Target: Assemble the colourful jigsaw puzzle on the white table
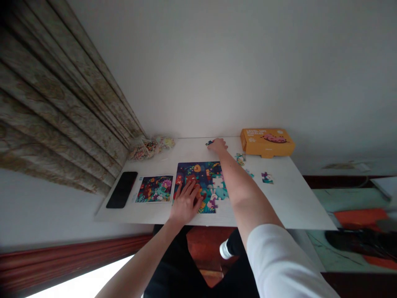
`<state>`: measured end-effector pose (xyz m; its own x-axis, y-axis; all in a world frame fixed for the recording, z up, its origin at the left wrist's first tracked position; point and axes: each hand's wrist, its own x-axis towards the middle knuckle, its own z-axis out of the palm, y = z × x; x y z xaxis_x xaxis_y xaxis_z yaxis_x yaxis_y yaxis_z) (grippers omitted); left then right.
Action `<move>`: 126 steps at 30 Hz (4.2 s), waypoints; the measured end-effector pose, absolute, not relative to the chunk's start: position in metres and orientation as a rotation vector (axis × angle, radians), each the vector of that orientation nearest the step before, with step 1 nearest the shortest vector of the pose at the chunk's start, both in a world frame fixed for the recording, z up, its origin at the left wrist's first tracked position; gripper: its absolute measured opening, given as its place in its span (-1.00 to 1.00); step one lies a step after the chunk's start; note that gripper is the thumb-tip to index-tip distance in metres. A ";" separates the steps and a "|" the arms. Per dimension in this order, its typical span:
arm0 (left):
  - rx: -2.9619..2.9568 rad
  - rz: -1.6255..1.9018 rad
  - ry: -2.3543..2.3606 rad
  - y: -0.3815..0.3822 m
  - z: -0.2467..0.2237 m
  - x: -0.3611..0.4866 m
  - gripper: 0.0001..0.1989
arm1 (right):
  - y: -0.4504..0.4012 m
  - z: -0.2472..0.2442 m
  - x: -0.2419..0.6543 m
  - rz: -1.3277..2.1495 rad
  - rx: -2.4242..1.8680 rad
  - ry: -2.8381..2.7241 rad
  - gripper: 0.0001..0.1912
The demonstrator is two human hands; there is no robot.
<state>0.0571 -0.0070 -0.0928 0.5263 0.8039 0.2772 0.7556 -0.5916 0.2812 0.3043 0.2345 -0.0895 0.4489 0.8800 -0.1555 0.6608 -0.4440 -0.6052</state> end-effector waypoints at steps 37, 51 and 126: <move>2.705 0.605 1.338 -0.004 -0.099 0.058 -0.59 | -0.114 -0.120 0.365 0.609 -1.633 -1.227 -0.59; 2.689 0.699 1.358 -0.012 -0.102 0.046 -0.63 | 0.035 -0.108 0.370 0.954 -1.369 -0.784 -0.63; 2.680 0.700 1.368 -0.015 -0.100 0.047 -0.64 | 0.015 -0.124 0.335 0.255 -1.989 -1.969 -0.28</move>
